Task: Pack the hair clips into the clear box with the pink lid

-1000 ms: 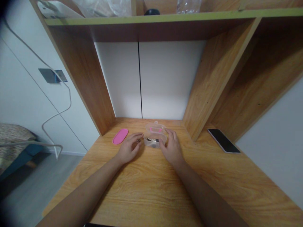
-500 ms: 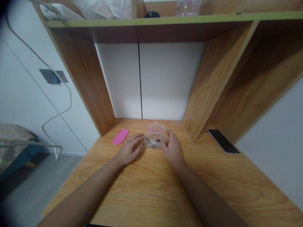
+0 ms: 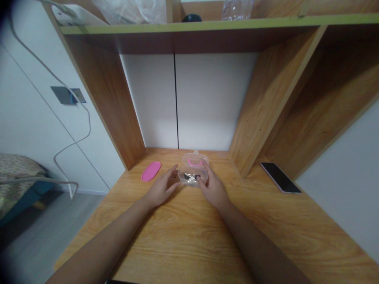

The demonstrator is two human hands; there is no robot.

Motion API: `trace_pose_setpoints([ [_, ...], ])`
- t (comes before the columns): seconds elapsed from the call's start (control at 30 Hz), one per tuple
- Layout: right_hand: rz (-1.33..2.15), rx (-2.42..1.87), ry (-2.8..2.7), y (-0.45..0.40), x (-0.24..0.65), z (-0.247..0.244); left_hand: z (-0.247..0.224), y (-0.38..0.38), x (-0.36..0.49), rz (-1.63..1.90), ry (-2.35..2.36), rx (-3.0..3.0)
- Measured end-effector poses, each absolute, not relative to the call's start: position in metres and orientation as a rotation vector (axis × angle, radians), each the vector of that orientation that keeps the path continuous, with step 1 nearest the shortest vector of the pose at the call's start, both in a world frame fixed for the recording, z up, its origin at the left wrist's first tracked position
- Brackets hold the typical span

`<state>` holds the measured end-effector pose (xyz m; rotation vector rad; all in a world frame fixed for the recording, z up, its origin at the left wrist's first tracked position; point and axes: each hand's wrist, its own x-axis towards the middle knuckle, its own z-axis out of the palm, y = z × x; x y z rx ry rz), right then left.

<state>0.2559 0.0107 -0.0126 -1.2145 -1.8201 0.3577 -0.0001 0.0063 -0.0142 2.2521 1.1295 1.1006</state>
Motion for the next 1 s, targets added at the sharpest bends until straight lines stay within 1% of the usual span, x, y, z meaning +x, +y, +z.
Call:
trace_pose_setpoints([
  [0.17, 0.386, -1.128, -1.897, 0.007, 0.253, -0.012, -0.015, 0.009, -0.001, 1.162, 1.167, 2.195],
  [0.5, 0.42, -1.045, -1.9, 0.006, 0.254, -0.013, -0.012, 0.004, 0.0, 0.99, 1.311, 2.378],
  [0.7, 0.426, -1.047, -1.903, 0.003, 0.251, -0.008, -0.011, 0.003, -0.001, 0.908, 1.261, 2.417],
  [1.0, 0.378, -1.176, -1.79, 0.0, 0.25, -0.002, -0.011, 0.003, -0.002, 0.946, 1.182, 2.431],
])
